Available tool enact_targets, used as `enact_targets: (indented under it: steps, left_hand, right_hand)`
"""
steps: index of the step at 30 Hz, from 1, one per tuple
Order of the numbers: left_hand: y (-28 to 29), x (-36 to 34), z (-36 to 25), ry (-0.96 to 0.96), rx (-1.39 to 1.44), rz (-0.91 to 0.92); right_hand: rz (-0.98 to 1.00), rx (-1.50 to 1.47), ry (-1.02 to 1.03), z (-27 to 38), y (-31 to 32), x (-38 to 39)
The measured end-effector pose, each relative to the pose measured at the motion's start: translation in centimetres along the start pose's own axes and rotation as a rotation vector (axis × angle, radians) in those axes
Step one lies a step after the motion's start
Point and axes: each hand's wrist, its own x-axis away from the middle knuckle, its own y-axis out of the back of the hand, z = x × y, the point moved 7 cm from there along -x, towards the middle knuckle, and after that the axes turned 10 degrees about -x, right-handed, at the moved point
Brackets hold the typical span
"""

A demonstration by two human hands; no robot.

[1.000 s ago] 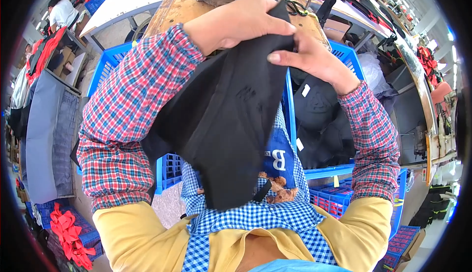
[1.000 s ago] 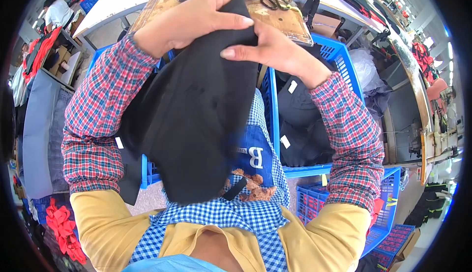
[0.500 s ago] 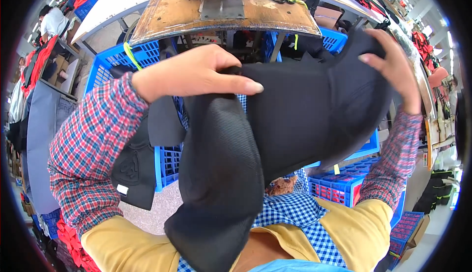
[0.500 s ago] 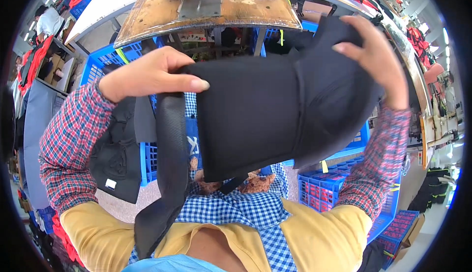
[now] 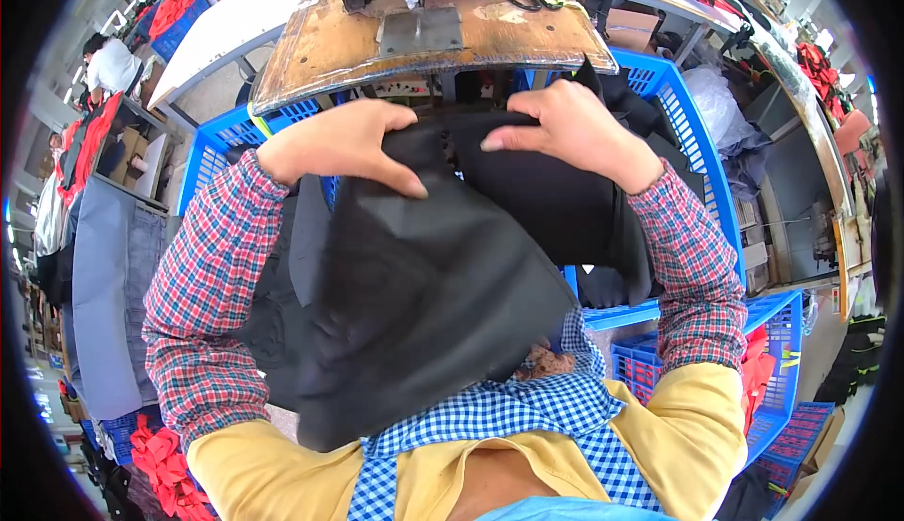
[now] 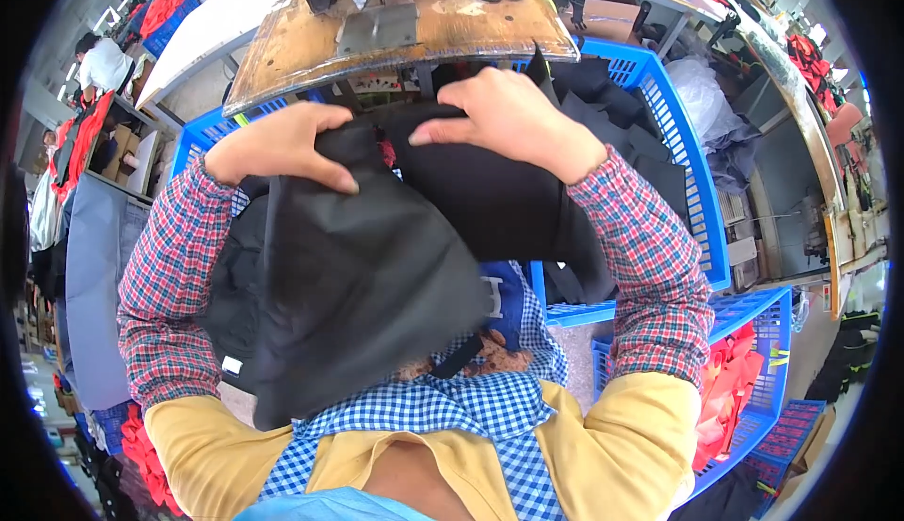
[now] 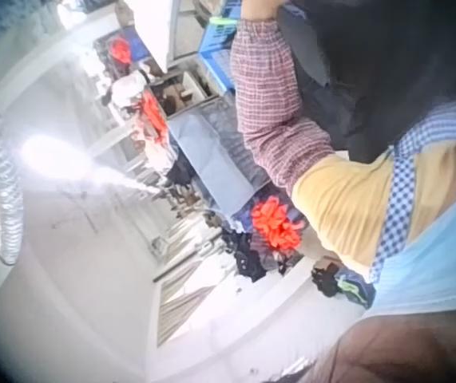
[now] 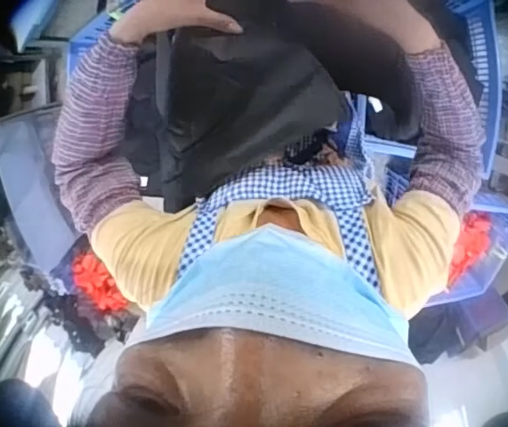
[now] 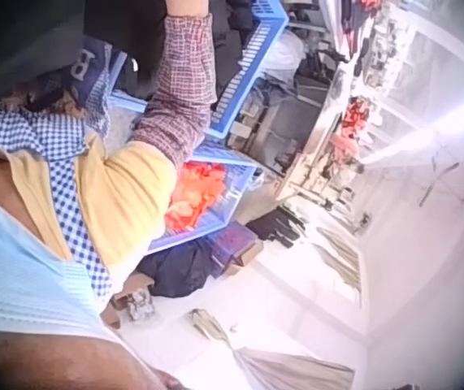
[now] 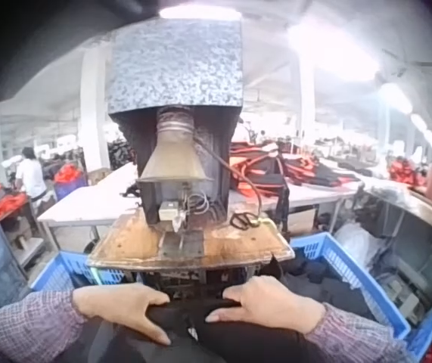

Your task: The recorder is assembling and sewing pieces of black fabric using a machine at a workbench.

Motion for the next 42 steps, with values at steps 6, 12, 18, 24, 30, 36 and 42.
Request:
enact_targets:
  steps: [6, 12, 18, 24, 30, 36, 42]
  left_hand:
    - [4.6, -2.8, 4.9, 0.081, -0.189, -0.107]
    - [6.8, -6.8, 10.1, 0.282, 0.014, 0.166]
    - [7.0, -9.6, 13.6, 0.359, 0.253, 0.256]
    - [7.5, -10.5, 15.5, 0.381, 0.285, 0.283]
    - [8.8, -11.6, 15.9, 0.292, 0.234, 0.204]
    - [9.8, -11.7, 16.5, 0.208, 0.105, 0.109]
    - [9.8, -12.1, 16.9, 0.159, 0.177, 0.159]
  right_hand:
    - [-0.034, 0.219, -0.045, -2.6, -0.6, -4.5]
    - [0.015, 0.194, -0.041, -6.3, -0.2, -9.1]
    - [0.215, 0.166, -0.113, -10.3, -1.7, -12.7]
    - [0.252, 0.138, -0.095, -12.5, -1.9, -14.8]
    - [0.274, 0.227, -0.055, -13.3, -1.4, -15.8]
    - [0.254, 0.193, -0.057, -13.4, -1.2, -16.3]
    - [0.173, 0.167, -0.079, -13.5, -0.7, -16.5]
